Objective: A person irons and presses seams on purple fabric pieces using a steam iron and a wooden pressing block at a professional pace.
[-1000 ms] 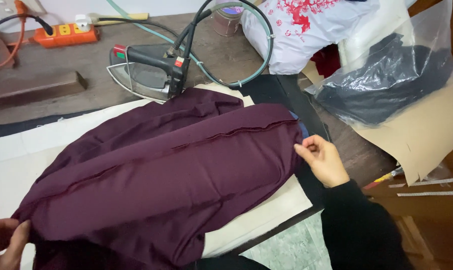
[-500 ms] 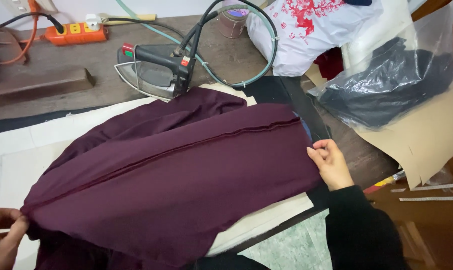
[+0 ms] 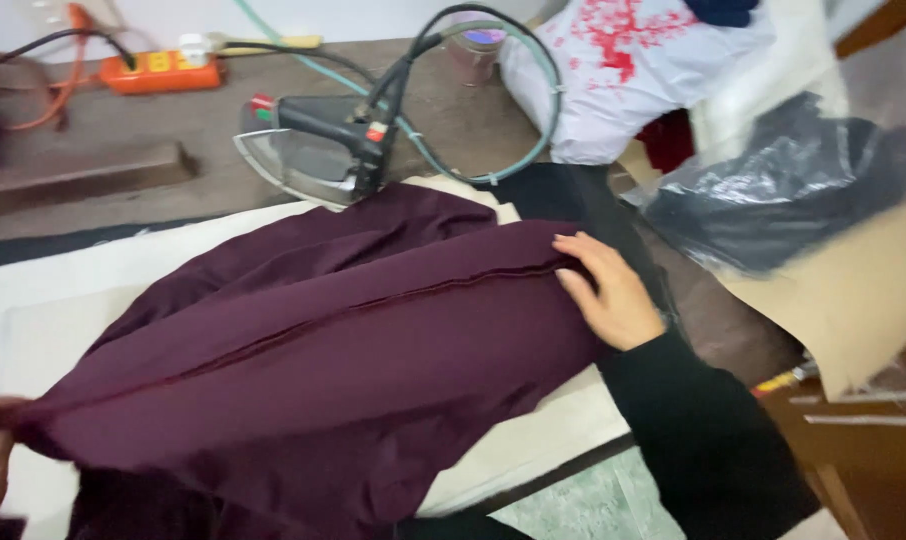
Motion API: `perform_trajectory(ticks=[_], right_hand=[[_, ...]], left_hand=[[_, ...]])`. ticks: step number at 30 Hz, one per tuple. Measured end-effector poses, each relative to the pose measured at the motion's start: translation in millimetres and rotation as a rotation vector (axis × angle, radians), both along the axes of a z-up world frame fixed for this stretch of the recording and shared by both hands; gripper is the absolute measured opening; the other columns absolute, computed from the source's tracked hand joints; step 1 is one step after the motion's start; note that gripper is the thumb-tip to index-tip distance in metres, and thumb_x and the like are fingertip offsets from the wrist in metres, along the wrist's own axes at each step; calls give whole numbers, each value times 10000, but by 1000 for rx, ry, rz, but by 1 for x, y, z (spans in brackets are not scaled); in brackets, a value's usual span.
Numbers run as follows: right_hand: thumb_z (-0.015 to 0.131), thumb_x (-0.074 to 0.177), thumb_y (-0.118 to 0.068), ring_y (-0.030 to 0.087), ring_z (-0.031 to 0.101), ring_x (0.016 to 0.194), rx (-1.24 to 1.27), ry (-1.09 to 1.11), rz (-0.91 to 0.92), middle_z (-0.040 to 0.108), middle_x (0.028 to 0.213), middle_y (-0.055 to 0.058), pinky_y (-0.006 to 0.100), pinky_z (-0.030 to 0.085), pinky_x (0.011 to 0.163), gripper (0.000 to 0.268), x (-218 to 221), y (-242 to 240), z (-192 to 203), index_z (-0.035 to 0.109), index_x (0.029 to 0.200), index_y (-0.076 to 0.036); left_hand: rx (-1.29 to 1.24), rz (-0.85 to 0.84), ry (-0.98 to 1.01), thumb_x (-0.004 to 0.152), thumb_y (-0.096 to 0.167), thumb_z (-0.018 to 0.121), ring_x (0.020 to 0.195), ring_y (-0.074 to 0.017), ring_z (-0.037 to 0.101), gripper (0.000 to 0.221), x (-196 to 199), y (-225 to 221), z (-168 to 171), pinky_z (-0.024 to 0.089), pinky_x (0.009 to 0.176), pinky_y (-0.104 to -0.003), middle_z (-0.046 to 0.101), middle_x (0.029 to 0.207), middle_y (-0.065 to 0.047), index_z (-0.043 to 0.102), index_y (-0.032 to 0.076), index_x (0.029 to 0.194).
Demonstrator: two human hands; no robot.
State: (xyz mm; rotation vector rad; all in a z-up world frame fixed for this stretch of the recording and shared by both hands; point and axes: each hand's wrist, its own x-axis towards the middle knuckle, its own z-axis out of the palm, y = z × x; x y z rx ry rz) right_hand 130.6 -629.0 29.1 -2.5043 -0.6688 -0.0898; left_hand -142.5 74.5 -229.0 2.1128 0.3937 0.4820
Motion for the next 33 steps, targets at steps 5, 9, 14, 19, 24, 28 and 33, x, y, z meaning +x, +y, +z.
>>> perform_trajectory(ticks=[5,9,14,19,24,28,33], right_hand=[[449,950,-158,273,459,1324,-90,114,-145,554,1374,96,402,337,1074,357,33,-37,-12,576,1280,-111],[428,979,-210,290,431,1353,-16,41,-26,538,1390,110,416,288,1118,378,36,-10,4,545,1327,-122],[388,989,-267,303,280,1444,-95,199,347,406,1509,81,502,162,1132,426,50,13,-1,473,1397,-176],[277,955,-480,268,373,1393,-219,400,-47,483,1447,54,376,249,1130,565,87,-57,-27,484,1404,-206],[417,963,-287,230,396,1392,-103,243,-115,528,1403,113,361,315,1060,454,61,-37,15,520,1375,-128],[437,949,-194,233,354,1420,-65,220,132,496,1441,55,361,249,1145,426,49,-8,14,504,1364,-119],[380,962,-272,226,210,1473,-166,316,166,322,1556,33,471,140,1158,473,54,-6,0,409,1428,-193]], left_hand=[[109,196,91,906,-173,349,862,-329,611,338,-6,9,28,489,814,-366,617,979,-249,603,-114,1122],[503,68,37,629,-274,385,1129,-415,535,664,38,-64,119,398,1085,-444,553,1166,-289,643,-86,1211],[584,-267,123,879,142,545,1097,-322,589,288,101,-203,231,412,1003,-456,631,1197,-113,640,159,1150],[346,-73,341,1008,158,418,1077,-364,602,319,95,-165,204,405,1000,-417,678,1124,-209,682,75,1168],[-24,195,595,1005,256,505,978,-267,624,317,88,-164,245,480,732,-389,666,1180,-99,707,69,1163],[-134,135,660,965,266,613,602,-219,504,283,89,-140,231,389,535,-336,632,738,-145,708,23,1074],[47,96,709,963,279,602,625,-249,567,253,101,-138,243,498,492,-399,652,860,-101,643,33,921]])
